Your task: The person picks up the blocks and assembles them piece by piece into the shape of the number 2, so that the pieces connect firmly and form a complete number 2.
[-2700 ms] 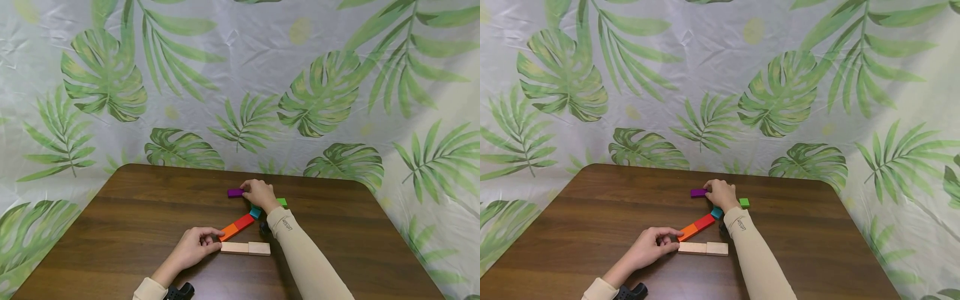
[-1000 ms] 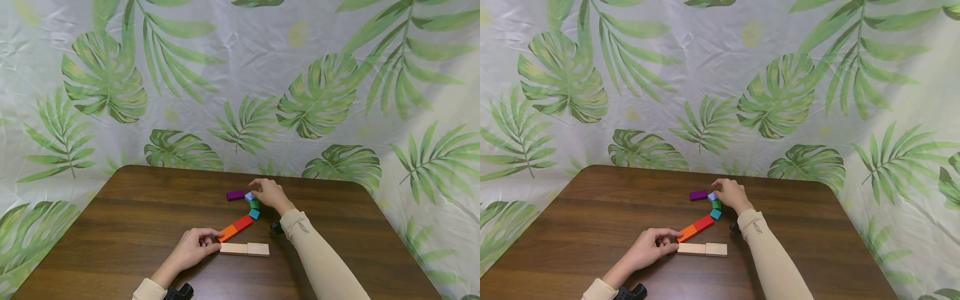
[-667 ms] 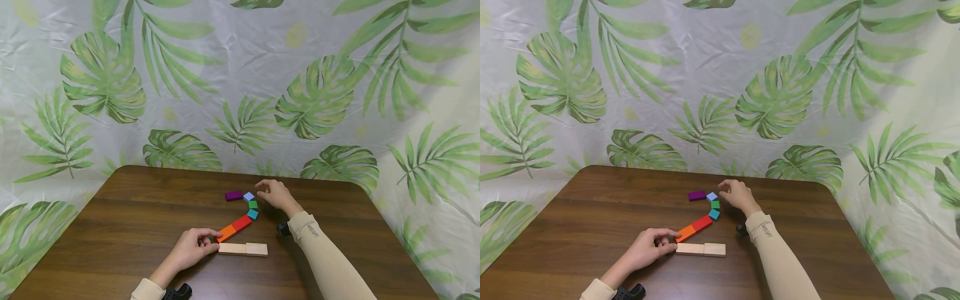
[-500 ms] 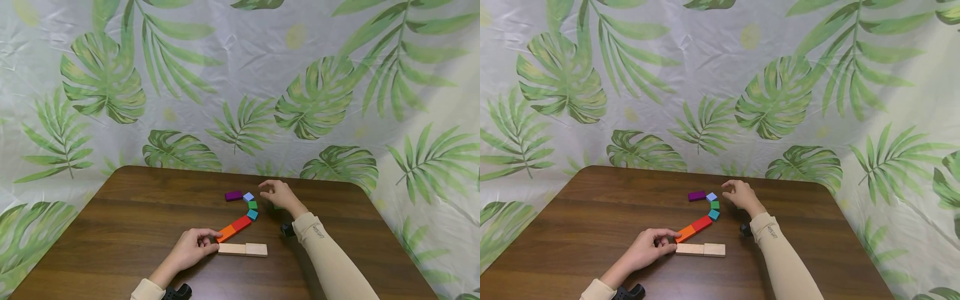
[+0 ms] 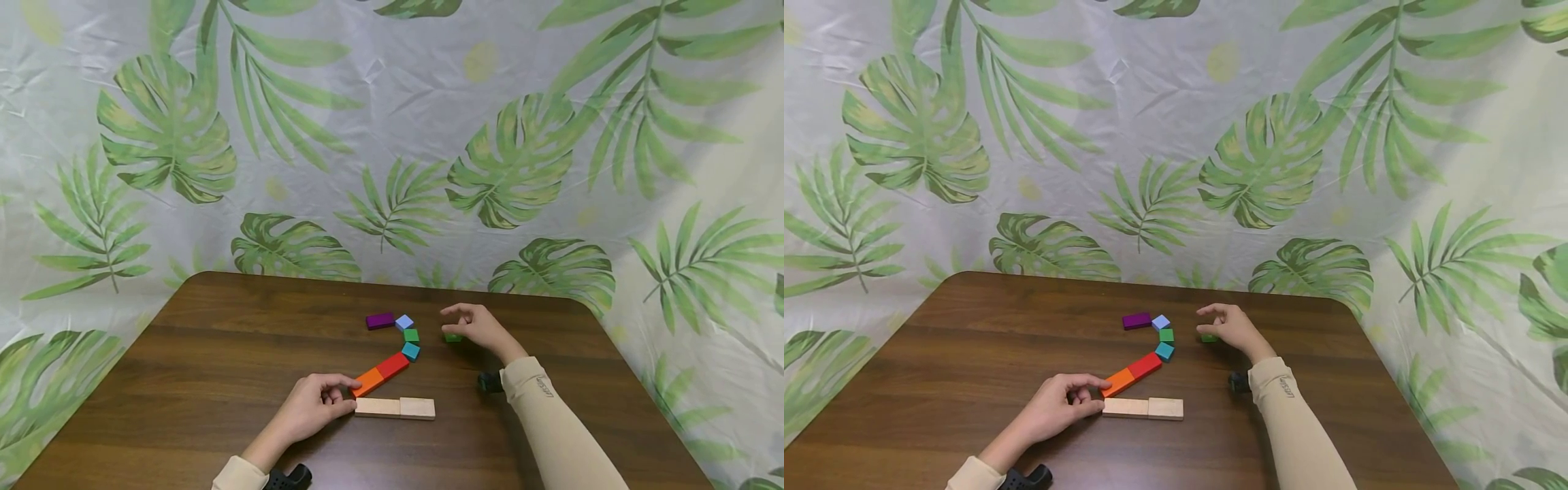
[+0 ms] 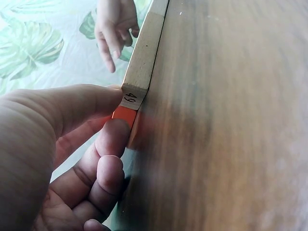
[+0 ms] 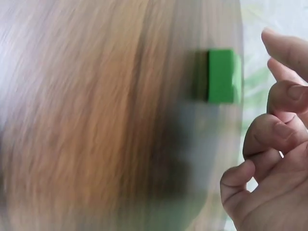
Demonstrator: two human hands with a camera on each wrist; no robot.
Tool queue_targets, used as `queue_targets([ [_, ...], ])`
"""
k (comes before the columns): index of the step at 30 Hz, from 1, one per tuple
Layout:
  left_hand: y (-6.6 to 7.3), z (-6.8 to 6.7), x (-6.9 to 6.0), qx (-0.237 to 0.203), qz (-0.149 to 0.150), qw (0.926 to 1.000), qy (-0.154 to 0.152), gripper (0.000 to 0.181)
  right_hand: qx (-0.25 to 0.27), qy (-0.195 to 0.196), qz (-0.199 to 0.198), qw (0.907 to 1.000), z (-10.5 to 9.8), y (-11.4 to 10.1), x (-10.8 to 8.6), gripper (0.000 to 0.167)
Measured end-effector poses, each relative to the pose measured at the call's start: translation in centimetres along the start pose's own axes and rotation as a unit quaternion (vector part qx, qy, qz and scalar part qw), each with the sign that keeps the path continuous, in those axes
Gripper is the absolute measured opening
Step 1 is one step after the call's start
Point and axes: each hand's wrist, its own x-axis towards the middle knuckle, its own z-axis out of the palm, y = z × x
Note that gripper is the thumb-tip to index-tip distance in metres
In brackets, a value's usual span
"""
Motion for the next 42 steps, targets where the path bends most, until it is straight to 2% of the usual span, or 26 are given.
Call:
queue_targets([
  [12,0.0,0.1,-0.1,0.011,0.004,0.9999,0.006,0.023,0.012,0.0,0.029,0.9995,-1.0,2.1,-1.5,0.046],
  [24,-0.1,0.1,0.0,0.008,0.0,1.0,0.003,0.023,-0.011,-0.013,0.036,0.9992,-0.7,2.2,-1.5,0.045],
  [42,0.1,0.2,0.0,0.013,0.003,0.9999,0.008,0.023,0.005,-0.012,0.046,0.9988,-0.7,2.3,-1.9,0.045],
])
